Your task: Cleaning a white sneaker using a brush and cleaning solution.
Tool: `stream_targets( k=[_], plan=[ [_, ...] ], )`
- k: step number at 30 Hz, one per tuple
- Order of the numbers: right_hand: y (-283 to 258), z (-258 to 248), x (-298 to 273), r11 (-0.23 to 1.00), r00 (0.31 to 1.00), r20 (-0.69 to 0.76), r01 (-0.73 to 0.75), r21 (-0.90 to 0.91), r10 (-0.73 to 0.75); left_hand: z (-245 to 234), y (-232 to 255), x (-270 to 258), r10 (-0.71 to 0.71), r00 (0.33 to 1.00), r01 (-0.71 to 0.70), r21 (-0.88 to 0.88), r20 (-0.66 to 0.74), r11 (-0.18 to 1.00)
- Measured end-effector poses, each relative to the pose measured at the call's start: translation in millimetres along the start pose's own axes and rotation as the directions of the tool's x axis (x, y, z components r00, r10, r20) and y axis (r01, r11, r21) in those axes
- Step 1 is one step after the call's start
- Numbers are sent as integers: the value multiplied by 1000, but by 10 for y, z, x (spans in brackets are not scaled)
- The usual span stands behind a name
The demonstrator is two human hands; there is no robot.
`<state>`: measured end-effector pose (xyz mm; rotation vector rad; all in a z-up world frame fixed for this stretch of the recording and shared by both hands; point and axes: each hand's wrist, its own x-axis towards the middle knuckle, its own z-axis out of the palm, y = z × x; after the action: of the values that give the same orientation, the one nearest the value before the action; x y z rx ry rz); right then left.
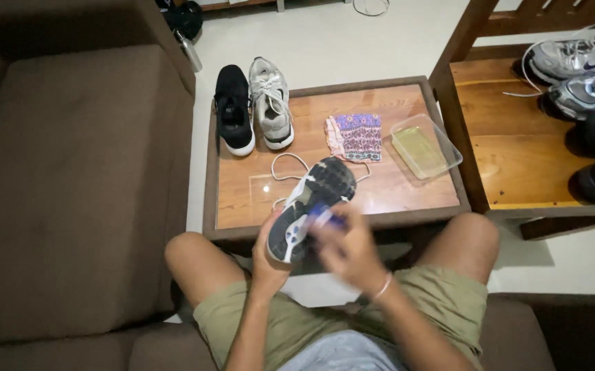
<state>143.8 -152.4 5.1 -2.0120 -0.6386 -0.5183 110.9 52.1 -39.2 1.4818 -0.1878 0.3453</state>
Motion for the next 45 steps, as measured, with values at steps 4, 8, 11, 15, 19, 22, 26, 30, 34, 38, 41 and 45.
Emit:
stream_targets(
  k=[4, 8, 11, 15, 19, 22, 26, 30, 34, 38, 41, 45],
  plan=[
    [-468, -7, -95, 946, 953, 100, 296, -134, -284, 21, 190, -170, 206, 978, -210, 189, 39, 959],
    [-142, -418, 151, 955, 982, -92, 136, -263, -165, 7, 746, -287, 424, 893, -445, 152, 149, 883],
    [-155, -587, 233, 991, 984, -177, -12, -131, -11, 71, 766, -366, 427, 896, -443, 192, 121, 876],
    [-750, -473, -63, 985, 983, -67, 169, -44, -172, 120, 700, -458, 439, 891, -448, 72, 116, 891],
    [-645, -651, 41, 936, 968, -71, 210, -284, -239, 100, 941, -513, 427, 883, -450, 91, 195, 889],
    [-251, -831, 194, 972, 977, -202, 18, -234, -67, 34, 924, -628, 431, 874, -455, 71, 226, 887],
    [-543, -756, 101, 995, 994, -109, 4, -98, -15, -283, -473, -679, 82, 974, -78, -25, 210, 997],
    [-982, -561, -132, 970, 969, 55, 242, -1, -242, 84, 619, -724, 350, 933, -352, 15, 79, 936],
    [-364, -710, 10, 966, 987, -118, 79, -246, -110, 22, 752, -715, 477, 872, -486, 77, 112, 871],
    [-460, -727, 10, 987, 977, -145, -162, -12, 159, 45, 446, -793, 253, 967, -235, -286, 29, 929],
    [-1180, -505, -258, 994, 996, 66, 55, 96, -62, 138, 291, -703, 186, 982, -183, -101, 24, 978],
    [-1576, -448, -465, 954, 939, 168, 297, 42, -299, 232, 866, -662, 444, 888, -460, 236, 119, 856]
  ],
)
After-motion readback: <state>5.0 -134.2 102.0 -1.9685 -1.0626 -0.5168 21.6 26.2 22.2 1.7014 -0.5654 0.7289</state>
